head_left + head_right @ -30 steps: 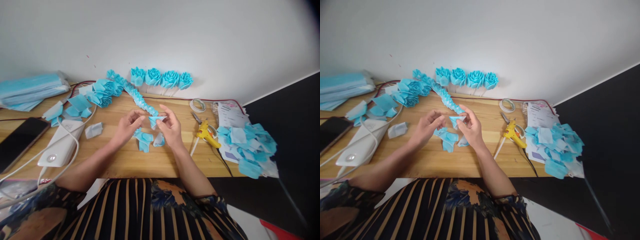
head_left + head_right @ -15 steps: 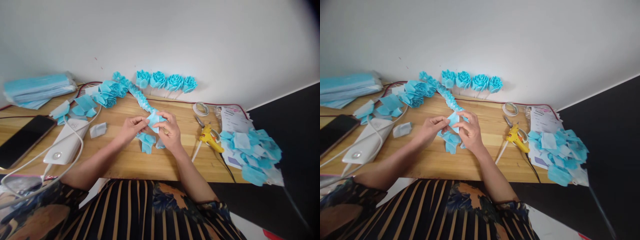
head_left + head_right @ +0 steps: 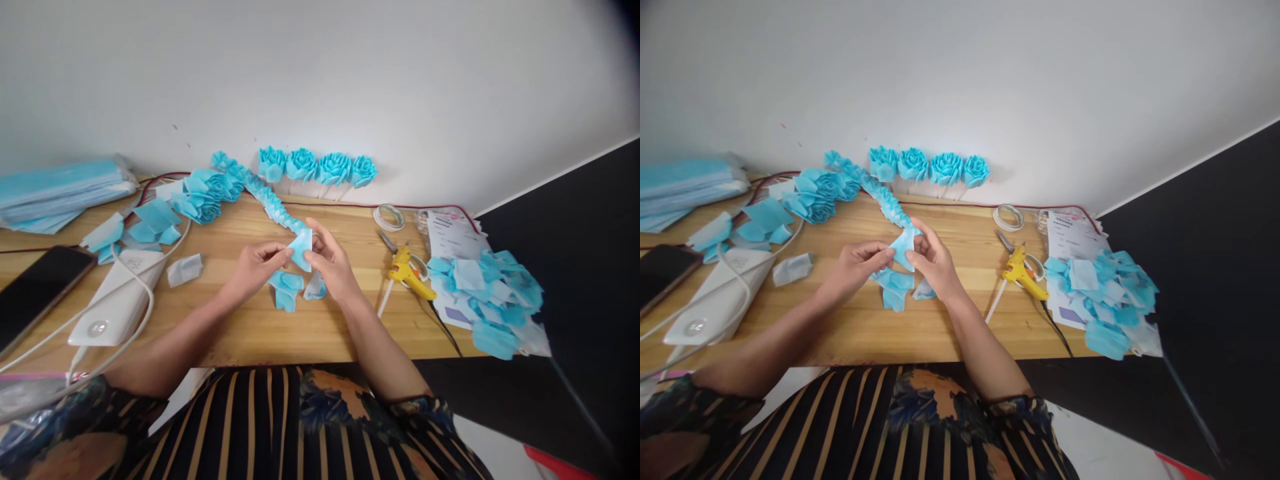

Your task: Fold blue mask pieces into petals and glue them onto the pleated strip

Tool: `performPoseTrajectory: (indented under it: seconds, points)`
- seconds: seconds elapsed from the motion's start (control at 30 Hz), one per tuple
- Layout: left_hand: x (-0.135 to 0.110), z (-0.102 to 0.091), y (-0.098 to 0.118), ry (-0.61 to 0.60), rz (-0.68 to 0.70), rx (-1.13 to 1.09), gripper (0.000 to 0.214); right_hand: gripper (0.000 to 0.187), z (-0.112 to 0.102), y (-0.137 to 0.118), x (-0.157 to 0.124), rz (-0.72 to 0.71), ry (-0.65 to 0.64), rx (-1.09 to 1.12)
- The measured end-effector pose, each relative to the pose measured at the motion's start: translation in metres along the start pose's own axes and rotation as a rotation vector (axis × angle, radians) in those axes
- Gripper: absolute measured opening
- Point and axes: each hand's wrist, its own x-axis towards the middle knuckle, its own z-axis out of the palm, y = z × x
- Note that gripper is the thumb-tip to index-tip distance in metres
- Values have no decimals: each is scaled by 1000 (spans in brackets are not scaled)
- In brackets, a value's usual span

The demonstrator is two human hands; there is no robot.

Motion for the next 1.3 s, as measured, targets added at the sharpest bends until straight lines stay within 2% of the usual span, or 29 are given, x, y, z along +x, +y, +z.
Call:
performPoseTrajectory:
  seconds: [0.1, 0.17, 0.27, 0.37, 0.5, 0.57, 0.67, 0.73, 0.9, 0.97, 1.13, 1.3]
  points:
    - [0, 0, -1, -13, 22, 42, 35, 58, 0, 0, 0, -2, 26, -40]
    - [1, -1, -3, 18, 27, 37, 38, 56, -1, 0, 0, -42, 78, -99]
    - [1, -2, -7, 85, 13, -26, 44, 52, -2, -1, -1, -152, 190, -226]
    - [1, -2, -8, 45, -38, -96, 55, 44, -2, -3, -4, -328, 261, -411]
    - [2, -1, -9, -69, -123, -249, 64, 39, 0, -8, -5, -576, 137, -640]
    - [4, 0, -11, -76, -163, -306, 60, 39, 2, -9, -5, -627, 62, -679]
    - [6, -2, -13, -28, -191, -332, 44, 36, 4, -11, -6, -598, -6, -686]
    - [7, -3, -13, -3, -185, -331, 36, 33, 4, -13, -8, -555, 2, -636]
    - [6, -5, -10, 54, -146, -289, 36, 33, -1, -10, -8, -350, 145, -279]
    - [5, -4, -8, 64, -125, -236, 37, 38, -1, -6, -5, -253, 147, -170]
    - [2, -1, -4, 37, -66, -75, 36, 57, 3, -2, -1, -115, 95, -154]
    - [1, 0, -2, 23, -68, -14, 38, 50, 3, 1, 0, -102, 104, -150]
